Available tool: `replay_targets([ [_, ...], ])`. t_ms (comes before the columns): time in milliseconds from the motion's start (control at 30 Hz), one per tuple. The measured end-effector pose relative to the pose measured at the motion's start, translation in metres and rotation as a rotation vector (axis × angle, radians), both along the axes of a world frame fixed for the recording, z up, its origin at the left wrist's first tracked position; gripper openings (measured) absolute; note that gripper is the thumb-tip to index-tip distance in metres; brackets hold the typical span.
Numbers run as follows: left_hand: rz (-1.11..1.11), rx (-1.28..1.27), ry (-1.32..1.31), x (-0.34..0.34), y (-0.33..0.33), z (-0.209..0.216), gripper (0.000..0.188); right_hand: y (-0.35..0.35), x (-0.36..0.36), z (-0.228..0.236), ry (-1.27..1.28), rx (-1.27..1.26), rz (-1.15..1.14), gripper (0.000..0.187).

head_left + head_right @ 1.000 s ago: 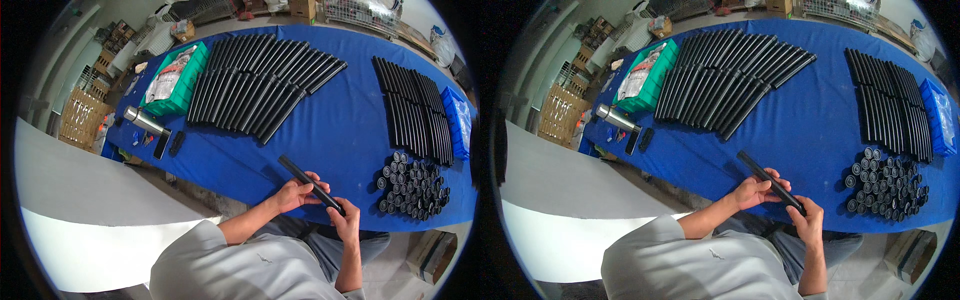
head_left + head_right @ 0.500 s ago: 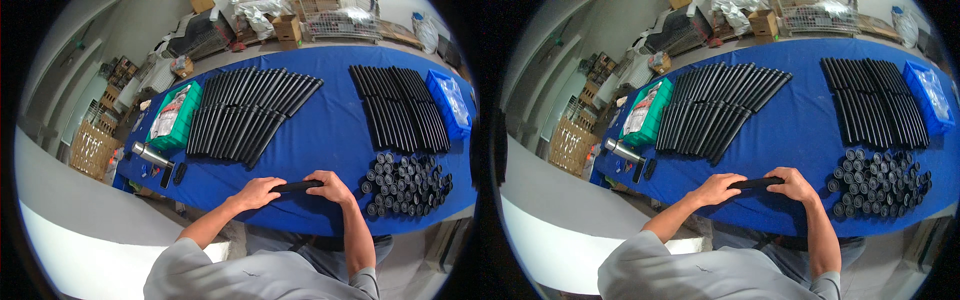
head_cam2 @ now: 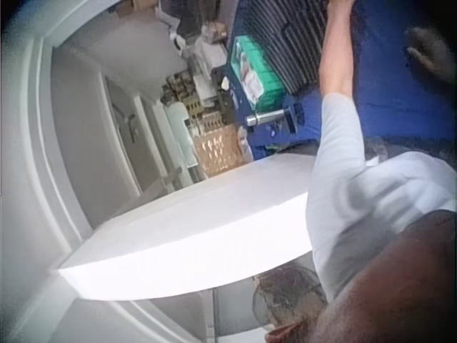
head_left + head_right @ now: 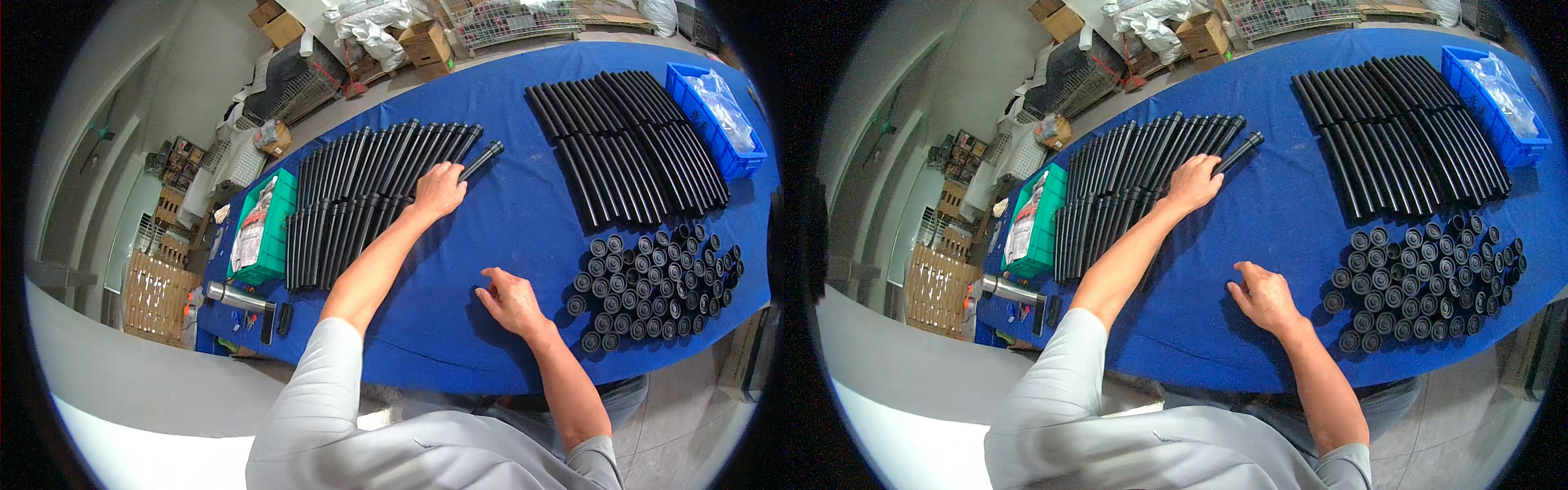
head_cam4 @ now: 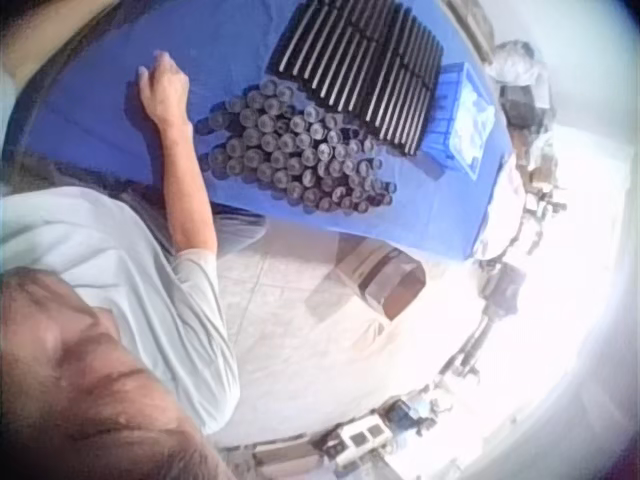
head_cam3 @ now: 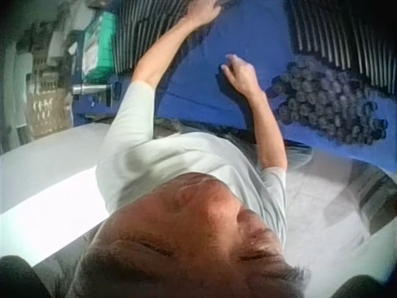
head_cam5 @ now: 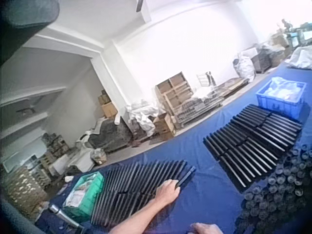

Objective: The person assembles and sorts small black plastic tubes and plastic caps by hand on a workstation.

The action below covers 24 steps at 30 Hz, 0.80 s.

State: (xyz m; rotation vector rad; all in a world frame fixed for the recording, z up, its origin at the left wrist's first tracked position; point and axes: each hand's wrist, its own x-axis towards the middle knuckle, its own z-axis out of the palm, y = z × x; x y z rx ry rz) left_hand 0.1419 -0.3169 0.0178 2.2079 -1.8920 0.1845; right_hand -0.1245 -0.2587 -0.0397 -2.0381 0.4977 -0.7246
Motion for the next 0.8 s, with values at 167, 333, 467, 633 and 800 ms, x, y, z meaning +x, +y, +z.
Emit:
replay_targets([
  [167, 0.094, -0.008, -0.011, 0.009, -0.046, -0.031, 0.036, 0.001, 0.001, 0.002, -0.01, -0.028, -0.003, 0.029],
  [333, 0.188, 0.036, -0.082, 0.006, -0.05, -0.036, 0.025, 0.0, 0.001, 0.0, 0.028, 0.003, -0.008, 0.025],
  [467, 0.163, 0.008, -0.139, 0.01, -0.043, -0.037, 0.022, 0.0, 0.003, 0.0, 0.009, 0.013, 0.001, 0.025],
  [633, 0.108, -0.022, -0.146, 0.015, -0.045, -0.047, 0.022, -0.002, 0.002, -0.002, 0.019, -0.015, -0.036, 0.027],
  [800, 0.072, -0.033, -0.212, 0.016, -0.043, -0.05, 0.024, -0.001, 0.005, -0.001, 0.019, -0.018, -0.023, 0.027],
])
